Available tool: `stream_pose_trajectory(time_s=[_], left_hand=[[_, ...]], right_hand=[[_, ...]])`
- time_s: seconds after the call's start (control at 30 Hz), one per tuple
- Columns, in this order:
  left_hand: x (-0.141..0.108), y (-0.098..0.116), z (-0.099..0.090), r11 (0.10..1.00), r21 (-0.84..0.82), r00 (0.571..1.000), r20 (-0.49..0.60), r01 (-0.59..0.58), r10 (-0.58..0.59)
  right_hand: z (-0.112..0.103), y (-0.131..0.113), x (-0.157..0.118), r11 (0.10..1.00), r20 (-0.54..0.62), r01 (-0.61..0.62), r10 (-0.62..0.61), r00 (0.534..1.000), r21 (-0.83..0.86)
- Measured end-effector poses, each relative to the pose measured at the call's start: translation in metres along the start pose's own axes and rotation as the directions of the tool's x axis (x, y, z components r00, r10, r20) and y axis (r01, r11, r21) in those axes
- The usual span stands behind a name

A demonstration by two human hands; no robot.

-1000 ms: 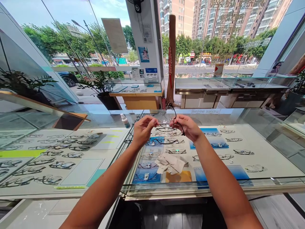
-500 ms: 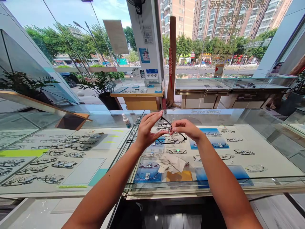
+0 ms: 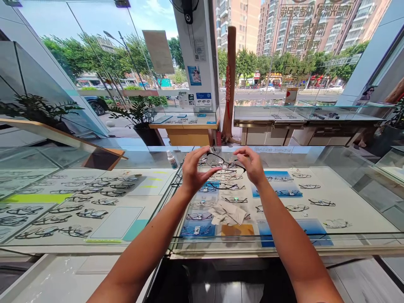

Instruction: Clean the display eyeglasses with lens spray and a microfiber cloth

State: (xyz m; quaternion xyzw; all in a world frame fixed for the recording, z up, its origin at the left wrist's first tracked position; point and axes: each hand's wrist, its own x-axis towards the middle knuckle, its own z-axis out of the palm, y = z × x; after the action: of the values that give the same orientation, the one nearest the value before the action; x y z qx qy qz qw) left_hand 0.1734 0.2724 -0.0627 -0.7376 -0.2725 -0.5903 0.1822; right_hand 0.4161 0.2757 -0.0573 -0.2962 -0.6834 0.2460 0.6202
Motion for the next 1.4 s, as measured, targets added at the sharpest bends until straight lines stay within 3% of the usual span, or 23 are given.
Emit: stream_pose_trajectory(time_s=[0.07,0.13,0.23,0.37,0.53,0.67,0.97,1.07,1.27,1.4], left_hand=[[0.005,0.003,-0.001,0.998,0.007,0.992,-0.104,0.068,-0.067],[0.016,0.006,-0.005,0.992,0.017,0.978,-0.174,0.122,-0.117],[0.046,0.010,-0.019,0.986,0.033,0.961,-0.231,0.166,-0.154],[0.101,0.020,-0.042,0.980,0.008,0.941,-0.280,0.199,-0.189],[0.139,0.040,-0.058,0.963,-0.066,0.922,-0.280,0.260,-0.268],[0.138,0.049,-0.062,0.962,-0.084,0.923,-0.273,0.258,-0.271],[0.136,0.058,-0.076,0.950,-0.019,0.928,-0.206,0.312,-0.309],[0.135,0.055,-0.075,0.945,0.004,0.930,-0.177,0.327,-0.321],[0.133,0.040,-0.074,0.954,0.029,0.955,-0.006,0.297,-0.297],[0.130,0.035,-0.073,0.948,0.056,0.949,0.011,0.315,-0.316]], right_hand=[[0.007,-0.005,-0.004,0.978,-0.244,0.156,-0.186,0.952,-0.137],[0.014,-0.016,-0.006,0.933,-0.349,0.247,-0.330,0.877,-0.260],[0.019,-0.045,0.002,0.849,-0.264,0.317,-0.450,0.853,-0.423],[0.015,-0.094,0.032,0.702,-0.117,0.380,-0.549,0.828,-0.602],[0.012,-0.136,0.058,0.653,-0.129,0.348,-0.566,0.814,-0.672],[0.012,-0.144,0.051,0.674,-0.145,0.385,-0.589,0.795,-0.631],[0.016,-0.149,0.041,0.732,-0.197,0.323,-0.526,0.827,-0.600],[0.018,-0.146,0.043,0.720,-0.210,0.288,-0.516,0.830,-0.631],[0.013,-0.136,0.047,0.702,-0.207,0.228,-0.476,0.855,-0.674],[0.010,-0.134,0.049,0.705,-0.198,0.201,-0.441,0.875,-0.680]])
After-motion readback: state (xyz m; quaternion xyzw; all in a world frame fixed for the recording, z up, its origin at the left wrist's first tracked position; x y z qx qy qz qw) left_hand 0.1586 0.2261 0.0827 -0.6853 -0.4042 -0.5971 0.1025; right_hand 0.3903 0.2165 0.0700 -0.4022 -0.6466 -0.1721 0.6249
